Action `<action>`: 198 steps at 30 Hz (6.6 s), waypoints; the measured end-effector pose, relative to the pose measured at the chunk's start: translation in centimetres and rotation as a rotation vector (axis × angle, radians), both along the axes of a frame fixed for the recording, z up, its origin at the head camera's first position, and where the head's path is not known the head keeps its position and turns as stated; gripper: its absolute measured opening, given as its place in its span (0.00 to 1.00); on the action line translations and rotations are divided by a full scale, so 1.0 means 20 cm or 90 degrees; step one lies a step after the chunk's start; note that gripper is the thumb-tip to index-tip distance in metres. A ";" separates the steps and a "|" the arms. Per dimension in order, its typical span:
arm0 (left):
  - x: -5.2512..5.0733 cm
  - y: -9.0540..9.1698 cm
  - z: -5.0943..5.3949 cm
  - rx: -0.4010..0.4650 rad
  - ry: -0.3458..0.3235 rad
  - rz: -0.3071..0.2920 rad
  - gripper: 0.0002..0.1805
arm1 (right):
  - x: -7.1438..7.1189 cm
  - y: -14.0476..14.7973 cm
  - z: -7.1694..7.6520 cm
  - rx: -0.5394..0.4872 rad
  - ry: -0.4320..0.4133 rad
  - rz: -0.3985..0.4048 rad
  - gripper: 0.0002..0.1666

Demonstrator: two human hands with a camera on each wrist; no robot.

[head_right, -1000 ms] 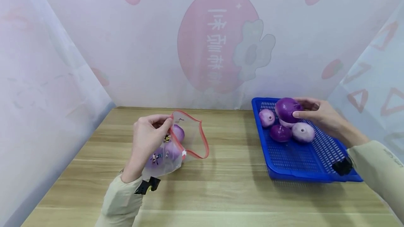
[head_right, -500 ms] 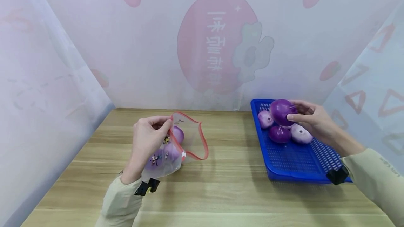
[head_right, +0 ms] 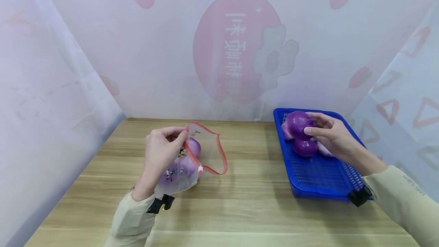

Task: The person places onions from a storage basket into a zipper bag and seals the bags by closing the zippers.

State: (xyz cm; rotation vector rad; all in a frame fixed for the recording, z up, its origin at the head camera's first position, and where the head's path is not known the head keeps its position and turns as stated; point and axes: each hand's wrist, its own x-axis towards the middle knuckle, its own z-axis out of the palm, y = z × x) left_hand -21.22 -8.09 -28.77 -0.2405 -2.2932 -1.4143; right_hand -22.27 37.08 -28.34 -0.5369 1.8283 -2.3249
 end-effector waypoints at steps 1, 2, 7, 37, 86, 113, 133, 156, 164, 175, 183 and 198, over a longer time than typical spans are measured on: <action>0.00 0.00 0.00 0.000 0.000 0.000 0.07 | 0.00 -0.01 0.00 -0.004 -0.005 -0.003 0.25; 0.00 0.00 0.00 0.000 0.000 -0.001 0.07 | 0.00 -0.01 0.00 -0.010 -0.010 -0.004 0.25; 0.00 0.01 0.00 0.001 -0.001 -0.006 0.07 | 0.03 -0.04 0.01 -0.028 -0.027 -0.006 0.25; 0.00 0.01 0.00 0.008 0.011 -0.027 0.07 | 0.14 -0.46 0.11 -0.049 -0.164 -0.098 0.19; 0.00 0.05 0.00 0.001 0.011 -0.023 0.08 | 0.24 -0.79 -0.07 -0.190 -0.232 -0.148 0.19; 0.01 0.04 0.01 0.013 -0.006 -0.030 0.08 | 0.22 -0.93 -0.19 -0.202 -0.233 -0.154 0.14; 0.01 0.05 0.01 0.007 0.008 -0.029 0.08 | 0.17 -1.06 -0.25 -0.161 -0.262 -0.146 0.27; 0.01 0.05 0.00 0.007 -0.001 -0.030 0.07 | 0.16 -1.19 -0.28 -0.128 -0.267 -0.150 0.31; 0.01 0.05 -0.01 -0.004 0.001 -0.024 0.07 | 0.16 -1.21 -0.28 -0.107 -0.264 -0.147 0.33; 0.01 0.06 0.00 0.001 -0.001 -0.037 0.07 | 0.15 -1.22 -0.28 -0.112 -0.273 -0.143 0.33; 0.01 0.07 0.00 -0.011 -0.005 -0.034 0.07 | 0.14 -1.23 -0.28 -0.094 -0.270 -0.139 0.35; 0.00 0.07 0.00 -0.028 0.004 -0.029 0.06 | 0.11 -1.30 -0.27 -0.056 -0.253 -0.119 0.37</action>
